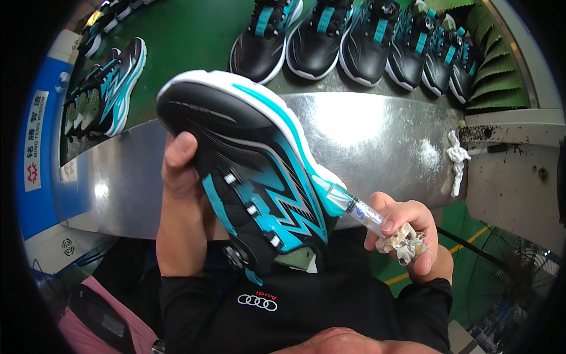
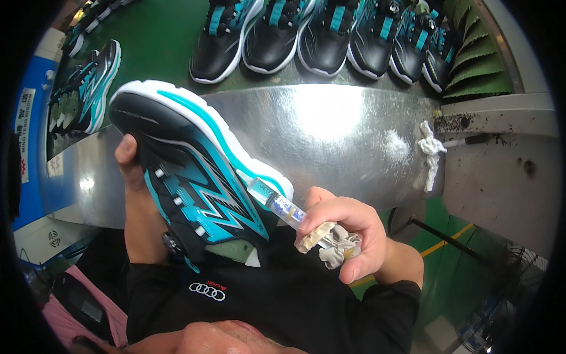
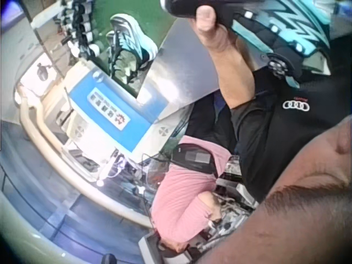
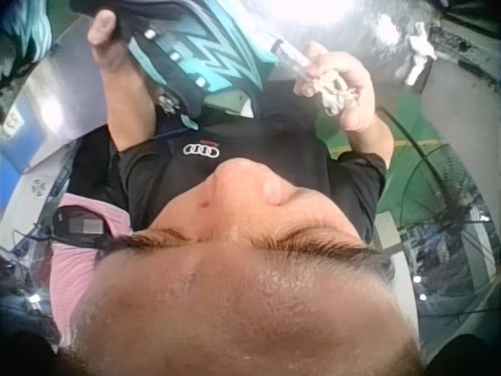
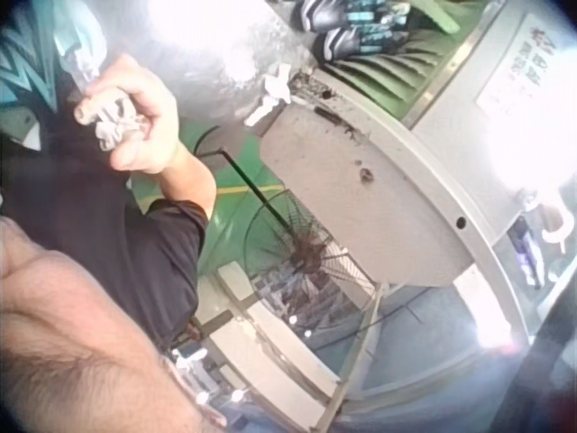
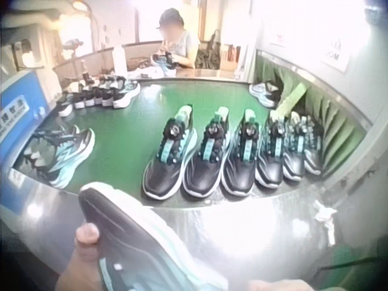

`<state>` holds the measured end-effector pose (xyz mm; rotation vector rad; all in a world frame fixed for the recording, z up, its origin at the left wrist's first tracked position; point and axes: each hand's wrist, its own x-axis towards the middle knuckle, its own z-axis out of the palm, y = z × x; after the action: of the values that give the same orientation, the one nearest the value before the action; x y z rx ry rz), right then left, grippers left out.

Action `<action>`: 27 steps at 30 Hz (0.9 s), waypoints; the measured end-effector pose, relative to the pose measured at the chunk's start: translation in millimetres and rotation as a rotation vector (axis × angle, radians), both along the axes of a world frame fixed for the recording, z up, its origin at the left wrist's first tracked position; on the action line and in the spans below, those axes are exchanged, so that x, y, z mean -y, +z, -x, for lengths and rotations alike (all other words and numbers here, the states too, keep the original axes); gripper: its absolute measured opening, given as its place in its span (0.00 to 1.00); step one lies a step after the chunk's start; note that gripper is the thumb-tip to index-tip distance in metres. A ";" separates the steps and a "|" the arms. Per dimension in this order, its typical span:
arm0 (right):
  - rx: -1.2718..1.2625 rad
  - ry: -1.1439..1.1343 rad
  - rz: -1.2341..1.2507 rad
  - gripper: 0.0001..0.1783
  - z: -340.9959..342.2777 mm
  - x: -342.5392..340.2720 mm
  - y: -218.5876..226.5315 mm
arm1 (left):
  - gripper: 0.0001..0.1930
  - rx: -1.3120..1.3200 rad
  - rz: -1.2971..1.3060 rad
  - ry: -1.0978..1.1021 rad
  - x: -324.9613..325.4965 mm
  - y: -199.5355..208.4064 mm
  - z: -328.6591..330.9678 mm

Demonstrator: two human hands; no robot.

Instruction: The person takes shoes from a conveyor belt, applies adhesive along the seams between the uppers and soles using a syringe, and places the shoes back onto the conveyor belt.

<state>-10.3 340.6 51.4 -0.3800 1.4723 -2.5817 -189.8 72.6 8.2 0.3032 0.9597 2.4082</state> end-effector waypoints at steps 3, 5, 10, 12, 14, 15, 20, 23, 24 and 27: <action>0.068 0.000 -0.018 0.37 -10.3 -2.0 -4.0 | 0.34 0.085 -0.167 -0.117 1.0 -1.9 5.1; -0.024 0.013 -0.067 0.36 -15.2 -4.2 -9.6 | 0.32 0.137 -0.164 -0.110 3.5 -7.0 7.1; -0.031 0.003 -0.105 0.35 -27.3 -8.0 -16.0 | 0.28 0.164 -0.078 -0.030 7.8 -11.4 12.7; -0.077 -0.002 -0.133 0.35 -32.9 -11.1 -21.6 | 0.27 0.229 -0.094 -0.018 0.2 -12.5 11.7; -0.079 -0.012 -0.123 0.35 -36.4 -12.5 -25.0 | 0.26 0.245 -0.054 0.004 2.6 -13.5 13.2; -0.086 -0.020 -0.124 0.35 -37.5 -12.9 -26.9 | 0.25 0.256 -0.024 0.026 4.9 -13.5 14.3; -0.077 -0.059 -0.089 0.35 -43.5 -16.7 -41.3 | 0.22 0.263 0.118 0.105 12.4 -19.6 23.5; -0.052 -0.074 -0.045 0.34 -46.8 -17.7 -49.2 | 0.21 0.258 0.178 0.073 20.6 -20.5 27.2; -0.053 -0.087 -0.033 0.34 -47.3 -17.9 -52.2 | 0.21 0.265 0.196 0.066 22.9 -18.9 24.7; -0.073 -0.070 -0.061 0.34 -45.6 -18.9 -61.9 | 0.21 0.251 0.405 0.157 23.4 -8.8 11.9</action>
<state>35.3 359.5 -10.6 -0.4267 1.6130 -2.5951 -201.8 49.2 -0.6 -0.2231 1.3544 2.2458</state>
